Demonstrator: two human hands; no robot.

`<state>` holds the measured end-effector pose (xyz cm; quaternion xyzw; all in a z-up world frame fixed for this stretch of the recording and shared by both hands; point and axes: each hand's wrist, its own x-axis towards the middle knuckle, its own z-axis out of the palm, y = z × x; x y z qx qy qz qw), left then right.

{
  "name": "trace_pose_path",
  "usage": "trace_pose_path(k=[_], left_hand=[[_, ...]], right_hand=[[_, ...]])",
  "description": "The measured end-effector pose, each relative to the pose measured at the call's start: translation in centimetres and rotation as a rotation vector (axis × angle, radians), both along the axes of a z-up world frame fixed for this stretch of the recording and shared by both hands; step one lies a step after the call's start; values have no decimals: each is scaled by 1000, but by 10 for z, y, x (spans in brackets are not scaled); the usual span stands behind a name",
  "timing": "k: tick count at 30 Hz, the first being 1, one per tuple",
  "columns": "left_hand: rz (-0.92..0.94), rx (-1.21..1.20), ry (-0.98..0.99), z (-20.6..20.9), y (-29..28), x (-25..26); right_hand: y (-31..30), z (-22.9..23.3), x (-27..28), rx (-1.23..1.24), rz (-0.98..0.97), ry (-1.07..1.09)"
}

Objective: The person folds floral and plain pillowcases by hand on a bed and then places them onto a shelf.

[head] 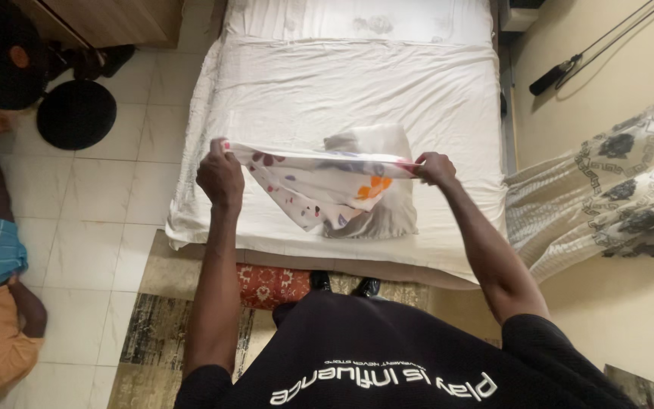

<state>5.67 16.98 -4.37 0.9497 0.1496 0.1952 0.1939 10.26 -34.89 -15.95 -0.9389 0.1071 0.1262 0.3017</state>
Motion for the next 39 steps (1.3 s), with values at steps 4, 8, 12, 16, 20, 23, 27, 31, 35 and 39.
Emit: trace_pose_path(k=[4, 8, 12, 16, 20, 23, 27, 31, 35, 39], left_hand=[[-181, 90, 8, 23, 29, 8], [-220, 175, -160, 16, 45, 23], [-153, 86, 98, 6, 72, 65], [-49, -88, -277, 38, 72, 56], [-200, 110, 269, 53, 64, 37], [-251, 152, 1158, 45, 66, 19], [28, -457, 951, 38, 85, 1], [15, -1019, 617, 16, 109, 9], [-282, -1439, 379, 31, 138, -1], [-388, -1319, 296, 56, 122, -15]], right_hand=[[-22, 59, 27, 958, -154, 93], [-10, 144, 46, 1203, 199, -322], [11, 165, 56, 474, 340, -132], [39, 192, 60, 266, 338, -883], [52, 185, 65, 578, 204, -726], [47, 152, 59, -62, 477, 441], [39, 131, 49, 84, 455, 479], [40, 135, 66, 591, 249, 124], [26, 161, 70, 795, 375, 29], [30, 177, 58, 749, 468, -39]])
